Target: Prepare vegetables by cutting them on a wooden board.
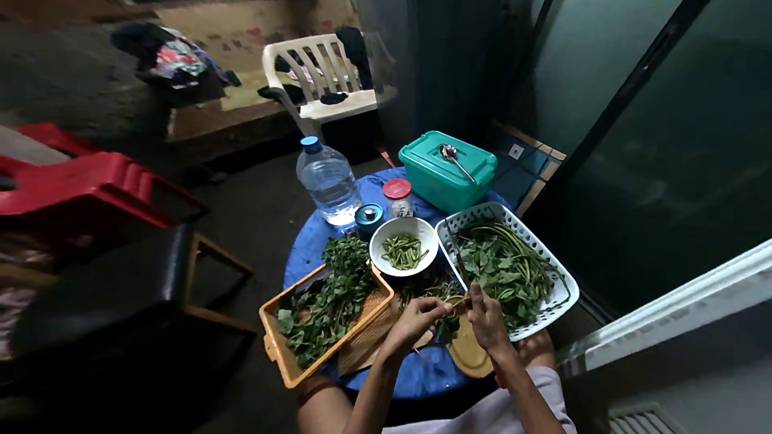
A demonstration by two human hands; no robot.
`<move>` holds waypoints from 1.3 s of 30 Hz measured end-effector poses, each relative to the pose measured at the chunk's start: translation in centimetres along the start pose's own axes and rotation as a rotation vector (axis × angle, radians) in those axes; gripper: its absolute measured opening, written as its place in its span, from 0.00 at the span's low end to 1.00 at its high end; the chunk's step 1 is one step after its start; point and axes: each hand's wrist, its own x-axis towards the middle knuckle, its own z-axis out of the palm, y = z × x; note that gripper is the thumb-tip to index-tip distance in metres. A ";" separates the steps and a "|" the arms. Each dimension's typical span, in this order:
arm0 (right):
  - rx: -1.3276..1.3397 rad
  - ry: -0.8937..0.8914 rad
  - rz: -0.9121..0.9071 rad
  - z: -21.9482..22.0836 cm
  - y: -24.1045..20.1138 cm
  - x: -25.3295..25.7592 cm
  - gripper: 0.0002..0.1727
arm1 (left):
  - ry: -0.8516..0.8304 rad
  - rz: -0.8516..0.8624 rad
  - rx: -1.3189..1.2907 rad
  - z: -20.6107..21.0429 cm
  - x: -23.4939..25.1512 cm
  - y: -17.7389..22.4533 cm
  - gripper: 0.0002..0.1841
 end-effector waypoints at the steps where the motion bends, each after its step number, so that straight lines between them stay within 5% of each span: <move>1: -0.029 0.040 -0.038 0.0 0.1 0.1 0.35 | -0.001 -0.017 -0.058 0.1 0.1 -0.2 0.08; 7: -0.073 0.188 0.122 -2.5 2.3 1.6 0.34 | 0.028 -0.081 -0.528 -1.5 -1.2 -0.8 0.14; 11: -0.057 0.025 0.355 -3.6 4.4 1.9 0.38 | 0.120 -0.093 -0.741 -2.0 -2.1 -1.2 0.17; 16: 0.174 -0.129 0.337 -2.1 4.6 -0.1 0.32 | 0.216 -0.121 -0.889 -1.6 -2.5 -1.5 0.19; 19: 0.295 -0.218 0.317 -0.9 2.5 -1.3 0.22 | 0.277 -0.149 -0.914 -1.2 -2.5 -1.4 0.20; 24: 0.390 -0.317 0.166 0.2 0.0 -2.5 0.20 | 0.302 -0.148 -0.921 -0.9 -2.6 -2.1 0.19; 27: 0.337 -0.359 0.069 1.0 -0.6 -2.6 0.22 | 0.275 -0.131 -0.892 -0.6 -2.4 -2.6 0.19; 30: 0.245 -0.367 -0.005 1.4 -0.5 -2.3 0.13 | 0.283 -0.136 -0.857 -0.3 -2.3 -2.7 0.17; 39: 0.307 -0.400 0.285 -0.1 -1.0 -1.8 0.11 | 0.376 -0.175 -0.671 -0.5 -2.1 -3.9 0.14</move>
